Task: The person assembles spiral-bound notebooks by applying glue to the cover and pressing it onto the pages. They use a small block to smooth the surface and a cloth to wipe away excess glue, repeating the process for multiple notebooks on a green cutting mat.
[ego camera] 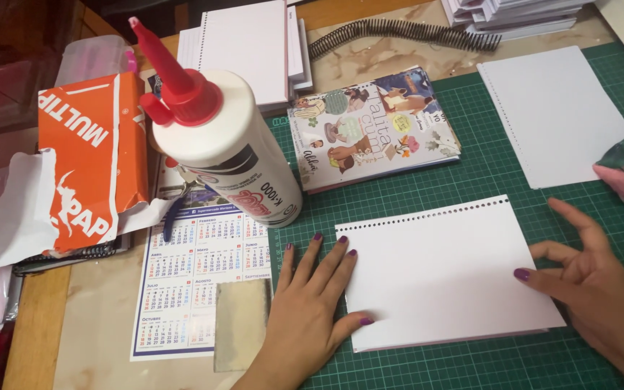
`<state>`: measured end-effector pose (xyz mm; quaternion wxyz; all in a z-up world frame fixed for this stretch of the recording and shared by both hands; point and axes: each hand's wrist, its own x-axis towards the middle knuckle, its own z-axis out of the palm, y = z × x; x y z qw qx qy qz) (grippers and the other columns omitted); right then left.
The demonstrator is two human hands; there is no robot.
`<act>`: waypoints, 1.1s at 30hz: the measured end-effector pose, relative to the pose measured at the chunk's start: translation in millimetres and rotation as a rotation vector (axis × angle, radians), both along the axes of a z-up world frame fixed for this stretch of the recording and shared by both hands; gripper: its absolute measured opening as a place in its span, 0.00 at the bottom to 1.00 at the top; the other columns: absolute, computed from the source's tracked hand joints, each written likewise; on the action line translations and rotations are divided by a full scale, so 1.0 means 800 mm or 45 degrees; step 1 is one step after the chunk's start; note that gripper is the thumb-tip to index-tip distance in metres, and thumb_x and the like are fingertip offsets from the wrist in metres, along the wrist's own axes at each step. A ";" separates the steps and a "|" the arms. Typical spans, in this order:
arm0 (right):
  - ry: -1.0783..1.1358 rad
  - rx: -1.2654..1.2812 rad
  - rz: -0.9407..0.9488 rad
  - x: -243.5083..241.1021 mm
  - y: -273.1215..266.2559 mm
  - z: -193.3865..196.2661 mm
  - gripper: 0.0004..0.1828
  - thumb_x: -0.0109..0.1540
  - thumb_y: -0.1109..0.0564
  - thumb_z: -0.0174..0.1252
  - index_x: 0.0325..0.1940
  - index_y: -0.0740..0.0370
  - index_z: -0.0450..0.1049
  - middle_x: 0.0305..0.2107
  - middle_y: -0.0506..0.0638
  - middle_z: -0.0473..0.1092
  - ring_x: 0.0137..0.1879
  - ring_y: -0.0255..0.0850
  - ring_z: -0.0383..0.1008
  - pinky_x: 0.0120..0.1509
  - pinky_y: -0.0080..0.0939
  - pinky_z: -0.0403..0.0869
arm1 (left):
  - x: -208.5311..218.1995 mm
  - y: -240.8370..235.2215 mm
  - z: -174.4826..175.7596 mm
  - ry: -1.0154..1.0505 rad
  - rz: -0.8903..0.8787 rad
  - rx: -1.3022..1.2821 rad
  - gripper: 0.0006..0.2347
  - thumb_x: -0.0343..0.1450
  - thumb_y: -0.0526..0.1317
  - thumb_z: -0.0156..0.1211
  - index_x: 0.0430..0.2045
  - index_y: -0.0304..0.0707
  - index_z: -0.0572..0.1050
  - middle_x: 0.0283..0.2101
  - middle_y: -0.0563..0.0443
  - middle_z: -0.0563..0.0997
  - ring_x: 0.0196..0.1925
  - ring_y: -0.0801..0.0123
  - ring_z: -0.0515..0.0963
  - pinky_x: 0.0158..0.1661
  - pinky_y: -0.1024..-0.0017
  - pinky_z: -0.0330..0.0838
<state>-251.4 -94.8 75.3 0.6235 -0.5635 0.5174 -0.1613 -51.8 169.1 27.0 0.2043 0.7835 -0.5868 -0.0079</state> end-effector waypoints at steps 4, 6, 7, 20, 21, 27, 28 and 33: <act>-0.043 -0.078 0.041 -0.020 -0.014 -0.028 0.58 0.55 0.82 0.55 0.86 0.47 0.53 0.32 0.69 0.67 0.44 0.55 0.70 0.51 0.58 0.70 | 0.000 0.000 -0.003 -0.033 0.001 0.029 0.32 0.75 0.63 0.42 0.68 0.40 0.64 0.74 0.46 0.63 0.73 0.39 0.58 0.68 0.36 0.42; 0.119 -0.193 0.105 -0.017 -0.011 -0.018 0.41 0.61 0.72 0.58 0.77 0.53 0.62 0.32 0.61 0.72 0.20 0.50 0.60 0.21 0.49 0.60 | 0.000 0.000 -0.004 -0.061 0.009 0.019 0.31 0.76 0.63 0.41 0.67 0.40 0.64 0.73 0.46 0.63 0.73 0.40 0.58 0.67 0.37 0.44; 0.120 -0.193 0.100 -0.023 -0.017 -0.023 0.41 0.61 0.72 0.58 0.77 0.53 0.62 0.32 0.61 0.72 0.20 0.50 0.60 0.21 0.49 0.60 | 0.001 0.000 -0.004 -0.061 0.004 0.019 0.31 0.76 0.63 0.41 0.67 0.40 0.64 0.73 0.46 0.63 0.73 0.40 0.58 0.67 0.37 0.44; 0.218 -2.020 1.121 -0.032 -0.078 -0.072 0.27 0.58 0.42 0.60 0.62 0.44 0.73 0.63 0.40 0.70 0.70 0.49 0.66 0.65 0.57 0.66 | 0.002 -0.001 -0.007 -0.092 -0.013 0.004 0.31 0.75 0.62 0.45 0.68 0.40 0.64 0.74 0.47 0.62 0.74 0.42 0.58 0.69 0.40 0.44; 0.192 -1.996 1.113 -0.032 -0.077 -0.074 0.27 0.59 0.43 0.60 0.63 0.44 0.73 0.62 0.40 0.70 0.69 0.48 0.67 0.64 0.55 0.65 | 0.003 -0.001 -0.008 -0.101 -0.013 0.007 0.31 0.75 0.62 0.45 0.68 0.41 0.64 0.74 0.48 0.62 0.75 0.42 0.57 0.69 0.40 0.44; 0.172 -1.924 1.086 -0.032 -0.077 -0.074 0.26 0.61 0.44 0.58 0.63 0.46 0.72 0.63 0.42 0.69 0.68 0.47 0.66 0.67 0.54 0.63 | 0.004 -0.001 -0.013 -0.147 0.003 0.044 0.31 0.75 0.63 0.44 0.69 0.43 0.62 0.74 0.49 0.63 0.74 0.44 0.58 0.69 0.42 0.46; 0.171 -1.922 1.090 -0.032 -0.077 -0.074 0.26 0.61 0.44 0.58 0.63 0.46 0.72 0.63 0.42 0.69 0.68 0.47 0.66 0.67 0.54 0.63 | 0.003 -0.001 -0.012 -0.145 0.005 0.045 0.31 0.75 0.63 0.44 0.69 0.43 0.62 0.74 0.49 0.63 0.74 0.44 0.58 0.69 0.42 0.46; 0.197 -1.874 1.100 -0.033 -0.078 -0.076 0.26 0.60 0.44 0.58 0.63 0.46 0.73 0.63 0.42 0.70 0.70 0.47 0.66 0.67 0.54 0.64 | 0.003 -0.001 -0.013 -0.160 -0.001 0.044 0.31 0.75 0.62 0.47 0.69 0.43 0.63 0.73 0.48 0.64 0.74 0.42 0.59 0.68 0.40 0.46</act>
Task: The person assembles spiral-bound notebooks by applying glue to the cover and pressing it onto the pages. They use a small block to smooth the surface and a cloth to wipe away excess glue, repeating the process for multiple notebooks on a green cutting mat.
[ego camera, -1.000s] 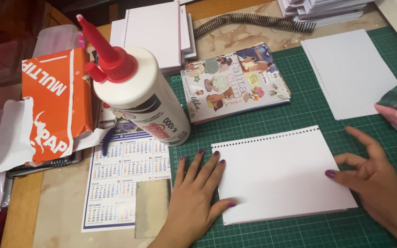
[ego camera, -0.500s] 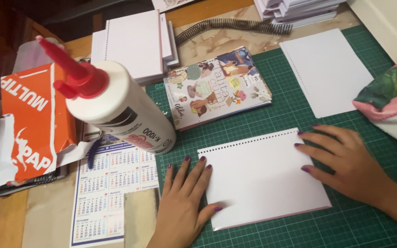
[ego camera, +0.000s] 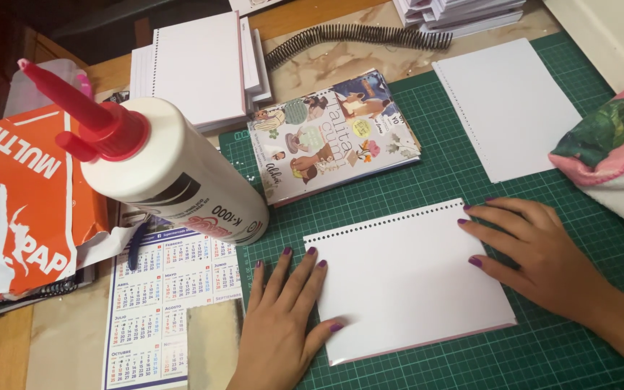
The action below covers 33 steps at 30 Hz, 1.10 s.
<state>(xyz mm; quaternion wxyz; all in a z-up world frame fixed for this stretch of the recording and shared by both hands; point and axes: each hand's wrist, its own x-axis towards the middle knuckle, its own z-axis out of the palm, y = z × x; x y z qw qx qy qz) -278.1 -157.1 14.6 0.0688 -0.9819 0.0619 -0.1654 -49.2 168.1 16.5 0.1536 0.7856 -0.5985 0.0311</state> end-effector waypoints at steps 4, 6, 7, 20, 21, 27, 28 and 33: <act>-0.011 0.015 -0.005 0.001 0.002 0.004 0.29 0.60 0.43 0.58 0.66 0.49 0.71 0.63 0.43 0.69 0.70 0.46 0.65 0.69 0.54 0.63 | -0.003 -0.003 0.006 0.011 0.026 -0.033 0.29 0.75 0.60 0.50 0.67 0.42 0.65 0.72 0.48 0.65 0.73 0.43 0.60 0.69 0.40 0.47; 0.046 0.114 -0.024 0.001 0.003 0.008 0.33 0.59 0.41 0.58 0.68 0.50 0.67 0.66 0.44 0.67 0.73 0.48 0.62 0.72 0.56 0.61 | -0.005 -0.004 0.008 0.004 0.025 -0.051 0.28 0.75 0.58 0.51 0.65 0.41 0.66 0.72 0.48 0.65 0.73 0.43 0.61 0.68 0.40 0.47; 0.046 0.114 -0.023 0.001 0.002 0.006 0.33 0.59 0.41 0.58 0.68 0.50 0.67 0.66 0.44 0.67 0.73 0.48 0.62 0.72 0.56 0.61 | -0.005 -0.004 0.009 0.003 0.025 -0.051 0.28 0.75 0.58 0.51 0.65 0.41 0.66 0.72 0.48 0.65 0.73 0.43 0.61 0.68 0.40 0.47; 0.002 -0.029 -0.028 0.002 0.007 0.003 0.29 0.60 0.41 0.57 0.64 0.49 0.70 0.62 0.41 0.70 0.71 0.48 0.65 0.74 0.60 0.60 | -0.007 -0.005 0.011 0.004 0.036 -0.073 0.26 0.74 0.55 0.55 0.63 0.40 0.67 0.71 0.47 0.67 0.72 0.42 0.63 0.68 0.38 0.49; -0.002 -0.084 -0.024 0.003 0.006 0.003 0.28 0.61 0.41 0.56 0.64 0.49 0.70 0.61 0.40 0.70 0.70 0.47 0.66 0.75 0.60 0.61 | -0.007 -0.005 0.011 -0.007 0.031 -0.069 0.26 0.74 0.55 0.55 0.64 0.40 0.67 0.71 0.47 0.67 0.72 0.42 0.63 0.68 0.38 0.48; -0.013 -0.218 0.015 0.001 0.003 -0.005 0.24 0.61 0.40 0.55 0.61 0.39 0.73 0.64 0.37 0.69 0.71 0.47 0.65 0.76 0.60 0.58 | -0.008 -0.004 0.012 -0.040 0.033 -0.051 0.27 0.73 0.56 0.56 0.62 0.39 0.69 0.71 0.46 0.67 0.71 0.42 0.63 0.67 0.38 0.48; -0.018 -0.222 0.019 0.002 0.003 -0.006 0.24 0.61 0.40 0.55 0.61 0.39 0.73 0.64 0.37 0.69 0.71 0.47 0.65 0.76 0.60 0.58 | -0.007 -0.004 0.011 -0.045 0.038 -0.055 0.27 0.73 0.56 0.56 0.62 0.39 0.69 0.71 0.46 0.67 0.71 0.42 0.63 0.67 0.38 0.48; -0.067 -0.211 0.028 0.001 0.005 -0.007 0.21 0.62 0.41 0.54 0.59 0.40 0.74 0.63 0.38 0.70 0.72 0.48 0.64 0.77 0.59 0.54 | -0.004 -0.003 0.012 -0.063 0.022 0.003 0.31 0.71 0.62 0.54 0.62 0.40 0.68 0.70 0.45 0.67 0.71 0.42 0.62 0.66 0.34 0.45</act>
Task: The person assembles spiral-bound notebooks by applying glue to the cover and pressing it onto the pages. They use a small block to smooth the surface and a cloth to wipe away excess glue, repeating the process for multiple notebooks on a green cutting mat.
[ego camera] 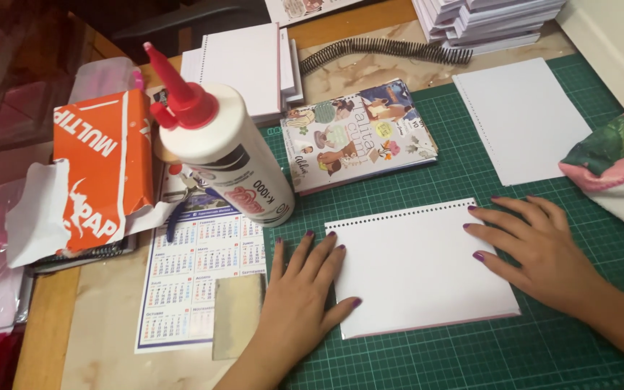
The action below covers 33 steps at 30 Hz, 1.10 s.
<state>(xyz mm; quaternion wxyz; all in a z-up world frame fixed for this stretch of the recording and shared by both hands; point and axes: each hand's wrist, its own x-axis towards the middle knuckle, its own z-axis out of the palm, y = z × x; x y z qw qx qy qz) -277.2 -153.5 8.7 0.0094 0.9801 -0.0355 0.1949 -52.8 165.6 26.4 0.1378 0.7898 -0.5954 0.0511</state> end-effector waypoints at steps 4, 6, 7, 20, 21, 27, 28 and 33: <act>0.013 0.016 -0.014 -0.002 -0.004 -0.007 0.21 0.62 0.41 0.54 0.59 0.38 0.74 0.63 0.37 0.69 0.73 0.46 0.64 0.78 0.59 0.54 | -0.030 -0.034 0.011 0.068 0.033 -0.026 0.38 0.65 0.62 0.67 0.67 0.46 0.63 0.72 0.37 0.60 0.73 0.35 0.56 0.65 0.30 0.46; 0.049 0.046 -0.056 -0.002 -0.006 -0.007 0.22 0.62 0.39 0.53 0.59 0.35 0.74 0.64 0.33 0.69 0.73 0.43 0.63 0.77 0.57 0.54 | -0.056 -0.067 0.029 0.107 -0.056 0.016 0.31 0.71 0.60 0.54 0.66 0.43 0.64 0.72 0.36 0.60 0.74 0.37 0.55 0.67 0.34 0.46; 0.046 0.045 -0.050 -0.001 -0.004 -0.006 0.22 0.62 0.39 0.53 0.59 0.35 0.74 0.64 0.33 0.69 0.73 0.43 0.63 0.77 0.57 0.54 | -0.067 -0.078 0.020 0.104 -0.050 0.014 0.31 0.71 0.60 0.54 0.66 0.43 0.64 0.72 0.36 0.60 0.74 0.37 0.55 0.67 0.34 0.46; 0.086 0.071 -0.042 0.000 -0.007 -0.001 0.22 0.62 0.38 0.53 0.59 0.36 0.75 0.63 0.35 0.69 0.73 0.44 0.62 0.76 0.56 0.54 | -0.106 -0.121 -0.036 -0.216 0.105 0.240 0.31 0.70 0.65 0.44 0.70 0.61 0.59 0.73 0.48 0.61 0.75 0.41 0.56 0.65 0.35 0.51; 0.096 0.074 -0.051 0.000 -0.008 -0.003 0.21 0.61 0.38 0.53 0.58 0.35 0.75 0.63 0.35 0.69 0.73 0.43 0.62 0.76 0.56 0.54 | -0.106 -0.121 -0.035 -0.224 0.108 0.252 0.31 0.71 0.65 0.43 0.70 0.62 0.58 0.73 0.48 0.60 0.75 0.41 0.56 0.65 0.34 0.50; 0.040 0.248 0.077 0.013 -0.020 0.005 0.16 0.59 0.45 0.60 0.51 0.43 0.79 0.60 0.43 0.71 0.69 0.48 0.66 0.73 0.55 0.64 | -0.108 -0.125 -0.040 -0.205 0.119 0.297 0.31 0.71 0.65 0.41 0.71 0.62 0.57 0.74 0.49 0.59 0.75 0.41 0.54 0.65 0.32 0.49; 0.038 0.247 0.080 0.020 -0.016 0.012 0.16 0.59 0.45 0.60 0.51 0.43 0.79 0.60 0.43 0.71 0.69 0.48 0.66 0.73 0.55 0.64 | -0.108 -0.125 -0.039 -0.207 0.122 0.296 0.31 0.71 0.65 0.41 0.71 0.62 0.57 0.74 0.49 0.59 0.75 0.41 0.54 0.65 0.32 0.49; -0.042 0.340 0.352 0.086 0.026 0.064 0.17 0.62 0.48 0.61 0.51 0.56 0.76 0.49 0.50 0.74 0.56 0.47 0.72 0.64 0.49 0.68 | -0.110 -0.128 -0.046 -0.196 0.127 0.276 0.32 0.71 0.65 0.42 0.71 0.61 0.56 0.75 0.49 0.58 0.76 0.40 0.54 0.65 0.31 0.48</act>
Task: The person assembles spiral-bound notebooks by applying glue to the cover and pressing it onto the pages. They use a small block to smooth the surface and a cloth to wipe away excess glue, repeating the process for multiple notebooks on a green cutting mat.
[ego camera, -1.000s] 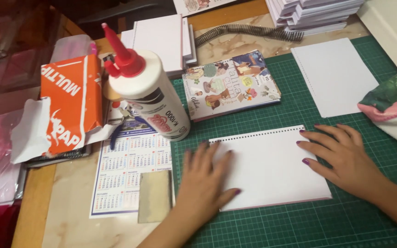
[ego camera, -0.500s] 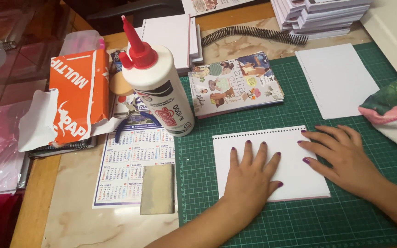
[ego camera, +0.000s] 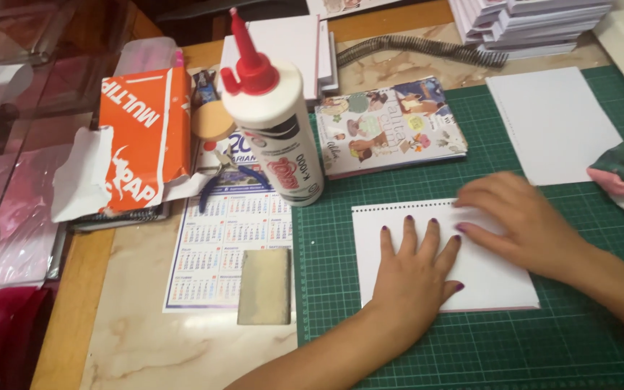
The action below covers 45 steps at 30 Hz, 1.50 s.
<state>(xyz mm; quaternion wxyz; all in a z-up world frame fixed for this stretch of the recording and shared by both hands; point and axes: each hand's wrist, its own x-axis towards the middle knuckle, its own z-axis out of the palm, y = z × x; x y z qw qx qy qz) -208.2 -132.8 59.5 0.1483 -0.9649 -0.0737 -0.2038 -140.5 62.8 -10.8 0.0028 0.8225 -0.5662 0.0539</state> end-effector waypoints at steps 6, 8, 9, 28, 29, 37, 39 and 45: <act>-0.077 -0.134 0.708 0.141 0.137 -0.002 0.12 0.67 0.54 0.61 0.29 0.52 0.72 0.19 0.44 0.65 0.28 0.43 0.63 0.37 0.47 0.62 | 0.001 -0.003 -0.012 0.173 0.109 -0.275 0.38 0.67 0.63 0.55 0.71 0.41 0.60 0.72 0.45 0.66 0.75 0.48 0.59 0.72 0.53 0.45; -0.035 -0.223 0.856 0.181 0.181 0.000 0.04 0.68 0.54 0.57 0.39 0.53 0.71 0.30 0.46 0.69 0.37 0.45 0.67 0.39 0.48 0.64 | -0.002 -0.003 -0.015 0.017 0.028 -0.134 0.36 0.71 0.62 0.44 0.73 0.46 0.52 0.74 0.42 0.59 0.76 0.42 0.54 0.73 0.47 0.42; 0.009 -0.312 1.000 0.201 0.204 0.001 0.06 0.68 0.54 0.54 0.49 0.54 0.71 0.41 0.47 0.72 0.47 0.47 0.71 0.41 0.48 0.66 | -0.004 -0.002 -0.016 -0.137 -0.056 0.008 0.33 0.75 0.62 0.33 0.75 0.52 0.44 0.77 0.40 0.51 0.78 0.36 0.49 0.74 0.42 0.39; 1.010 -0.146 0.267 0.156 0.074 0.088 0.11 0.57 0.50 0.63 0.43 0.40 0.73 0.33 0.38 0.80 0.39 0.37 0.79 0.44 0.43 0.73 | -0.002 -0.004 0.012 -0.022 0.042 0.096 0.32 0.70 0.67 0.42 0.70 0.67 0.56 0.76 0.50 0.55 0.75 0.43 0.53 0.66 0.30 0.47; 1.042 -0.132 0.144 0.149 0.058 0.080 0.09 0.58 0.47 0.62 0.40 0.41 0.73 0.29 0.39 0.78 0.37 0.37 0.78 0.42 0.42 0.71 | -0.002 -0.005 0.011 -0.009 0.041 0.092 0.32 0.70 0.67 0.42 0.71 0.66 0.56 0.76 0.50 0.55 0.75 0.42 0.53 0.65 0.31 0.48; 0.942 -0.112 0.098 0.170 0.040 0.026 0.14 0.59 0.44 0.64 0.36 0.47 0.66 0.23 0.45 0.73 0.32 0.41 0.75 0.38 0.44 0.66 | -0.001 -0.008 0.006 0.040 0.039 0.086 0.32 0.71 0.66 0.41 0.71 0.64 0.55 0.75 0.50 0.56 0.77 0.42 0.50 0.65 0.31 0.48; 0.808 -0.185 0.096 0.179 0.049 0.016 0.14 0.58 0.44 0.64 0.40 0.46 0.67 0.24 0.45 0.74 0.33 0.47 0.77 0.36 0.50 0.68 | -0.003 -0.007 0.005 0.072 0.028 0.124 0.32 0.71 0.65 0.40 0.72 0.63 0.54 0.76 0.50 0.54 0.77 0.42 0.49 0.65 0.30 0.46; 0.728 -0.021 0.065 0.175 0.038 0.011 0.12 0.58 0.49 0.61 0.43 0.47 0.67 0.27 0.46 0.75 0.34 0.47 0.76 0.38 0.49 0.68 | -0.005 -0.007 -0.010 -0.043 0.062 -0.015 0.32 0.69 0.67 0.42 0.70 0.66 0.58 0.75 0.53 0.58 0.77 0.51 0.53 0.66 0.32 0.49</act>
